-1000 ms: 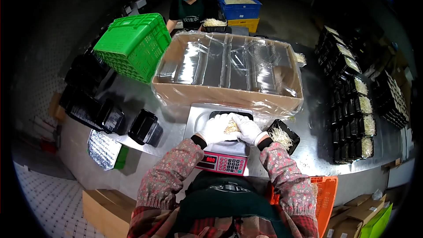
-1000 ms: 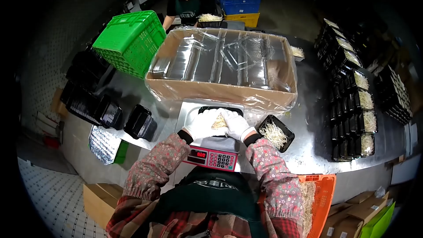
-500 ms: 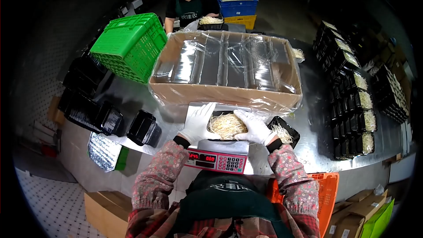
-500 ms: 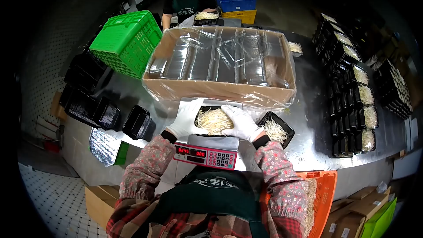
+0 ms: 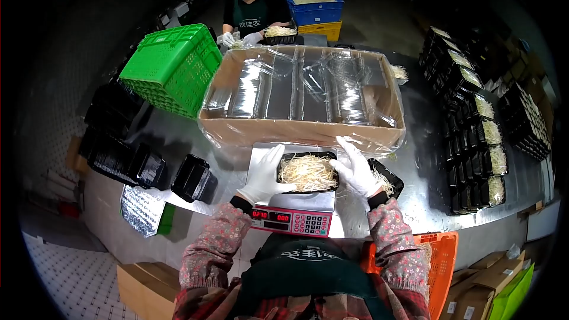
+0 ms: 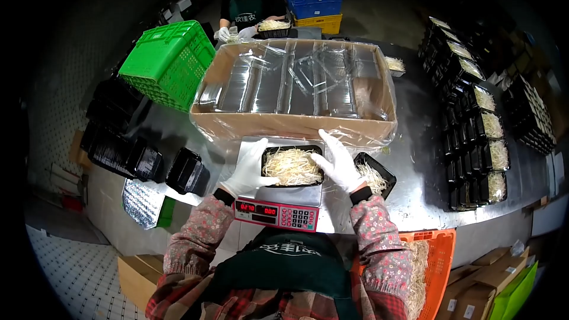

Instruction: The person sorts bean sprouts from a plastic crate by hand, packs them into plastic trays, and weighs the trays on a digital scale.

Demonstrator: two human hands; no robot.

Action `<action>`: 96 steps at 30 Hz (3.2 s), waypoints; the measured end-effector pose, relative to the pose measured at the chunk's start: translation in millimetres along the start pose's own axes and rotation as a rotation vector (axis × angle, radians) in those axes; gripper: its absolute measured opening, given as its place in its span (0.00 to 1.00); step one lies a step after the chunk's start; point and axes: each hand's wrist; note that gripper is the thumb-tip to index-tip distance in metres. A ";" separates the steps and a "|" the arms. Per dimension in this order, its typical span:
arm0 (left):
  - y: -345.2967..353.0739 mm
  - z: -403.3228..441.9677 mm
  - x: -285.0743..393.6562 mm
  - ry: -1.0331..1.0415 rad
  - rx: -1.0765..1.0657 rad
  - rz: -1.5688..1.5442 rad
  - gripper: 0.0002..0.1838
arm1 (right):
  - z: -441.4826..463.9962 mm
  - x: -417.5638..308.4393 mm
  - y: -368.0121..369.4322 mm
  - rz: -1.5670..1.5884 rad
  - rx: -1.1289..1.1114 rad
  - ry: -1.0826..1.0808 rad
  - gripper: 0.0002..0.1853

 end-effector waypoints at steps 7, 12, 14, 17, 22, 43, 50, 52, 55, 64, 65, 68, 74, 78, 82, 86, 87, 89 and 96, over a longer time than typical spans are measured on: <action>67.4 22.6 53.1 -0.067 0.093 0.273 0.36 | -16.0 29.6 100.9 -0.314 0.013 -0.048 0.38; 58.5 25.8 56.1 -0.043 0.116 0.231 0.34 | -11.2 13.8 100.0 -0.242 -0.054 0.081 0.42; 55.7 20.2 53.0 -0.055 0.134 0.094 0.35 | -13.2 17.0 95.3 -0.327 -0.031 0.003 0.41; 29.3 0.6 56.2 -0.058 0.102 0.084 0.42 | 7.9 -13.2 49.9 -0.130 -0.031 -0.125 0.33; -1.7 -43.3 25.5 -0.177 -0.038 0.155 0.46 | 57.2 18.8 25.0 -0.512 0.101 -0.015 0.28; 31.0 18.1 66.0 0.009 0.099 0.153 0.36 | 101.8 109.3 -126.6 -0.737 0.554 -0.171 0.22; 35.7 8.1 68.4 -0.004 0.101 0.034 0.28 | 131.4 154.6 -148.8 -0.468 0.245 0.316 0.13; 19.2 9.8 70.7 -0.042 0.103 -0.034 0.27 | 131.5 149.6 -158.5 -0.400 0.231 0.290 0.11; -12.8 8.1 67.2 -0.093 0.290 -0.011 0.20 | 125.0 134.0 -178.3 -0.291 0.299 0.180 0.10; -75.7 16.4 32.6 -0.367 0.343 -1.439 0.26 | 58.9 -101.8 -133.0 0.217 0.115 -0.402 0.10; -74.8 21.3 34.4 -0.325 0.323 -1.501 0.28 | 53.1 -116.2 -121.8 0.125 0.043 -0.479 0.11; -93.5 31.1 51.4 -0.398 0.099 -1.621 0.37 | 37.0 -138.9 -89.3 0.098 -0.119 -0.612 0.11; -92.5 11.7 12.0 -0.077 -0.121 -1.995 0.32 | 22.5 -132.7 -65.6 -0.015 -0.514 -0.547 0.15; -101.6 -7.6 27.4 -0.527 0.214 -1.588 0.28 | 2.9 -91.8 -52.5 0.464 -0.439 -0.228 0.17; -77.6 -17.1 12.0 -0.517 0.123 -1.749 0.25 | -9.7 -67.8 -35.1 0.552 -0.525 -0.067 0.16; -70.5 -20.7 9.6 -0.501 0.182 -1.278 0.22 | -8.5 -63.0 -29.0 0.541 -0.627 -0.141 0.16; -68.8 -17.1 14.3 -0.522 0.246 -1.292 0.22 | -10.5 -60.5 -28.0 0.627 -0.580 -0.109 0.21; -62.6 -14.9 27.5 -0.531 0.418 -1.252 0.23 | -19.6 -59.1 -22.3 0.822 -0.427 0.007 0.33; 6.3 -14.6 31.3 -0.455 0.360 -0.865 0.16 | -28.6 43.9 36.6 0.258 0.221 0.042 0.15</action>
Point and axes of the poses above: each hand's wrist, its own z-axis towards the middle knuckle, its own y-axis out of the palm, x = y × z, and after that the axes turned 8 degrees about z, right-handed
